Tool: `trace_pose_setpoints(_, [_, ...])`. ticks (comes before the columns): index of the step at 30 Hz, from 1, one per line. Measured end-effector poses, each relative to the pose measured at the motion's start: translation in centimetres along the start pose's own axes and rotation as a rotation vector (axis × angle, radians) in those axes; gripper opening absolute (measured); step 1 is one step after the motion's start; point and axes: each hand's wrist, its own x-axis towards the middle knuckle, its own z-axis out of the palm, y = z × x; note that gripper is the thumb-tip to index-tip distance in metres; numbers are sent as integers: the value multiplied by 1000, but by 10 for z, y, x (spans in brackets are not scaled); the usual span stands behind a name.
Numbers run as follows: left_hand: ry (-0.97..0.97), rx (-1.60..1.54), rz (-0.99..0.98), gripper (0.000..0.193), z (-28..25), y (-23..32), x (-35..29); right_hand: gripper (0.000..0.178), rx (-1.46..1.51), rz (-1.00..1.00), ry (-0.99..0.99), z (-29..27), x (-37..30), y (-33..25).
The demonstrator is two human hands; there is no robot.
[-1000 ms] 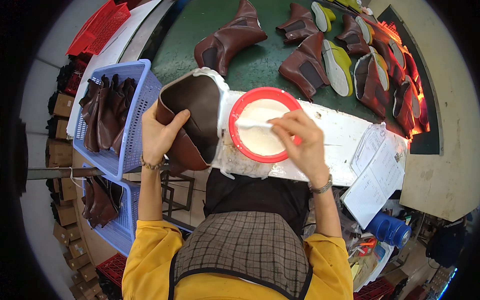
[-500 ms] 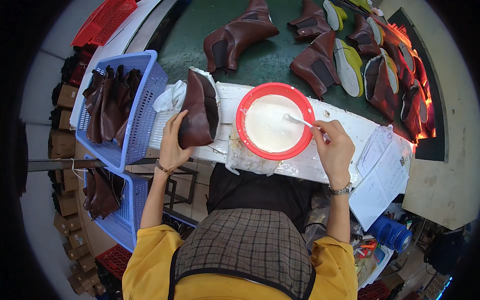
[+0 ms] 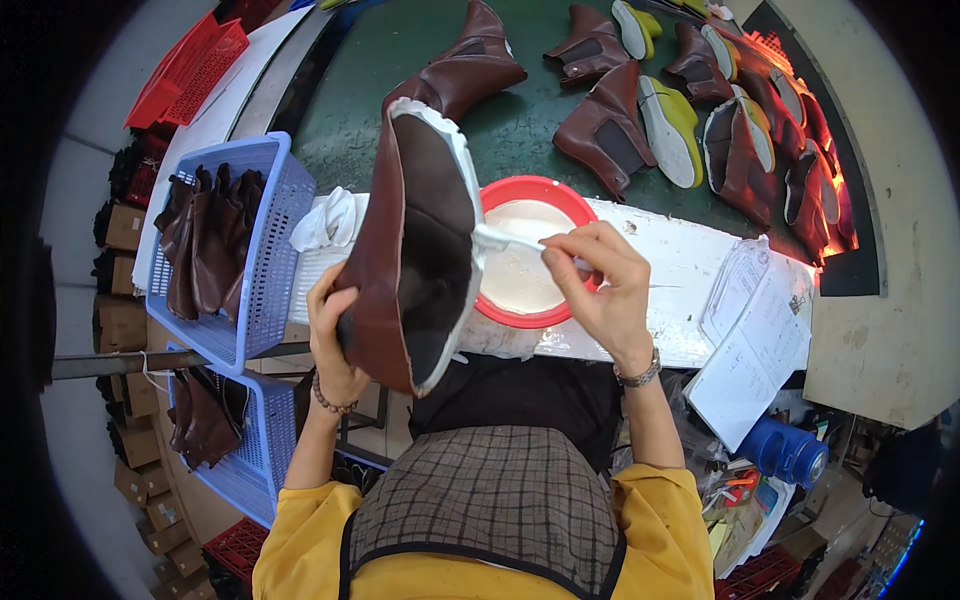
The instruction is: Applying white adhesive to the edges of brown shoe uppers using a small brush.
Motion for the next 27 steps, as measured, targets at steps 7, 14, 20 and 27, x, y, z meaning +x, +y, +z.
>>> trace_pose_setpoints(7, [-58, -54, 137, 64, -7, 3, 2, 14, -37, -161, 77, -10, 47, 7])
trace_pose_setpoints(14, [208, -7, -40, 66, 19, 14, 34, 26, -53, -296, 63, 0, 9, -8])
trace_pose_setpoints(20, [405, 11, 7, 61, 37, 4, 50, 23, -43, -263, -38, 3, -14, -27])
trace_pose_setpoints(27, [370, 99, 33, 59, 32, -3, 44, 11, 112, -65, -251, 1, -16, -41])
